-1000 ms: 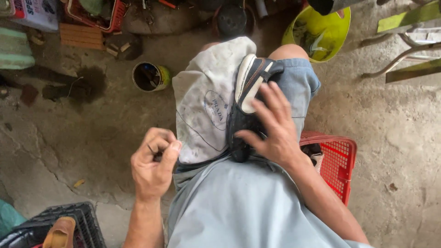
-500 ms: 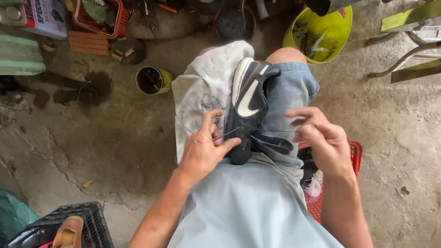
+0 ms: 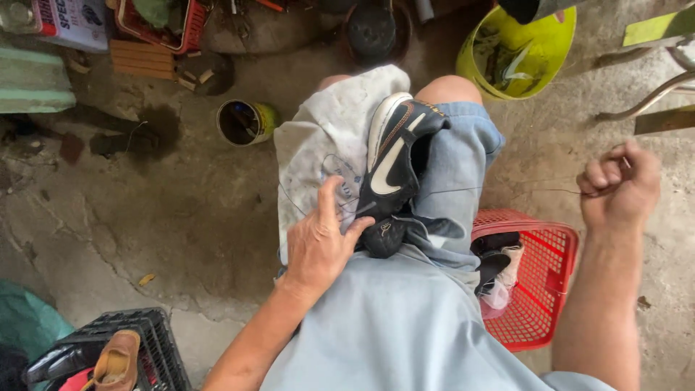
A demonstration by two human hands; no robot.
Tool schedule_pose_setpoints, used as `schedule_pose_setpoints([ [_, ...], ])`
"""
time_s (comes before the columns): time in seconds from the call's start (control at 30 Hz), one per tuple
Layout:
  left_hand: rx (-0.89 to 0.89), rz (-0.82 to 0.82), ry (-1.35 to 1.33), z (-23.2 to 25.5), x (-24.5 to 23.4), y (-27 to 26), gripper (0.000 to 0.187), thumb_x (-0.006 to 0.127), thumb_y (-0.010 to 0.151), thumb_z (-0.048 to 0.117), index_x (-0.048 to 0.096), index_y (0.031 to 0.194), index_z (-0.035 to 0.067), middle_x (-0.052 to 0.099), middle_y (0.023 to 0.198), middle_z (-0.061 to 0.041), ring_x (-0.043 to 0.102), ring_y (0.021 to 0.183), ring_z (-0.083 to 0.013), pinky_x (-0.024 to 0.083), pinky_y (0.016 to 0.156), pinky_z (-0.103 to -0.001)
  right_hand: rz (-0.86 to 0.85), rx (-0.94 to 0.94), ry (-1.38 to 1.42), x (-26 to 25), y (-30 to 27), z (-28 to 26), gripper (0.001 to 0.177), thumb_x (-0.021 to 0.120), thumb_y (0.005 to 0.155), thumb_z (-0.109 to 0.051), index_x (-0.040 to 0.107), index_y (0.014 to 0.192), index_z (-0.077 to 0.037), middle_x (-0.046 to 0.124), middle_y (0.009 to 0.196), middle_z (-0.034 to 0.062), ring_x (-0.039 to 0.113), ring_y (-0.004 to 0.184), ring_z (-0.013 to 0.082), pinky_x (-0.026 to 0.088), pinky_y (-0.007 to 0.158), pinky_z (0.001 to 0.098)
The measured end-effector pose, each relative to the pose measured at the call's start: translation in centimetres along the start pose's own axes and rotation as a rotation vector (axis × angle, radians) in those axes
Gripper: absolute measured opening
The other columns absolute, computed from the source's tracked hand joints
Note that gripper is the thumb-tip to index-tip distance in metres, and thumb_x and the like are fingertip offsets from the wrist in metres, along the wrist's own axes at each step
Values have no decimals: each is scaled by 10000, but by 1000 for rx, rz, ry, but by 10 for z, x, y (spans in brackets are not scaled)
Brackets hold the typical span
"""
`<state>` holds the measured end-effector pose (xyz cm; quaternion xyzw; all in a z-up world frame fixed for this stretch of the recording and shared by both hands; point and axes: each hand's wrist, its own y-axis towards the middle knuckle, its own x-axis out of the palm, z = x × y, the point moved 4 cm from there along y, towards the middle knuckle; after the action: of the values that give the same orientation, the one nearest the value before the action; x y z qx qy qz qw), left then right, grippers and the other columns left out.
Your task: Hand-sewing the upper of a black and white sneaker to repair the seam.
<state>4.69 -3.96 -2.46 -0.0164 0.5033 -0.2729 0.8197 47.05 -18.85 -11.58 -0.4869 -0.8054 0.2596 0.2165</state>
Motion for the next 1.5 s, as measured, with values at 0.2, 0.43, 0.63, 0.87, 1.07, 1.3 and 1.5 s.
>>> schedule_pose_setpoints([
  [0.2,63,-120,-188,3,-7,4,651,849,838,410,490,1351,232,646,749,37,703,691,-191,546,635,-396,-53,-904,-1247,76,-84,-24,450,699,1040,56,520,1452,74,477,1481,326,392,1387,454,311,1141,603],
  [0.43,182,-84,-507,25,-28,-6,244,585,1008,107,597,1252,119,551,689,19,502,582,-123,495,639,-276,-544,-473,-550,180,-183,0,566,652,980,-91,391,1481,-123,672,1304,185,681,1179,230,587,895,314],
  [0.63,359,56,-351,23,-18,-22,380,609,997,22,515,1363,66,572,726,17,540,510,-144,463,516,-306,-486,-211,-1063,228,-188,9,997,748,825,-475,148,1599,-285,716,1289,89,709,1151,288,500,906,418],
  [0.87,396,153,-278,17,-16,-33,405,586,999,1,494,1389,59,498,655,21,498,485,-144,428,495,-319,-477,-375,-1193,238,-169,41,1165,799,821,-470,-33,1616,-290,728,1254,155,708,810,495,521,713,539],
  [1.07,407,201,-219,14,-22,-33,303,581,1039,50,528,1337,25,487,619,32,493,460,-113,403,440,-303,-603,-382,-1003,233,-166,33,1126,852,812,-393,61,1607,-283,442,1641,91,550,1339,323,444,1033,433],
  [1.3,396,311,46,9,-16,-23,470,691,1063,146,513,1494,88,661,690,47,620,548,-119,478,497,-317,-735,-441,-720,222,-165,30,1042,842,877,-253,122,1623,-148,219,1711,111,276,1567,213,242,1279,345],
  [1.5,396,173,-56,23,-17,-19,720,746,993,139,349,1593,161,795,1154,26,781,905,-176,560,646,-356,-734,-511,-694,208,-153,37,1083,862,841,-319,149,1626,-102,195,1722,85,218,1587,211,294,1237,349],
])
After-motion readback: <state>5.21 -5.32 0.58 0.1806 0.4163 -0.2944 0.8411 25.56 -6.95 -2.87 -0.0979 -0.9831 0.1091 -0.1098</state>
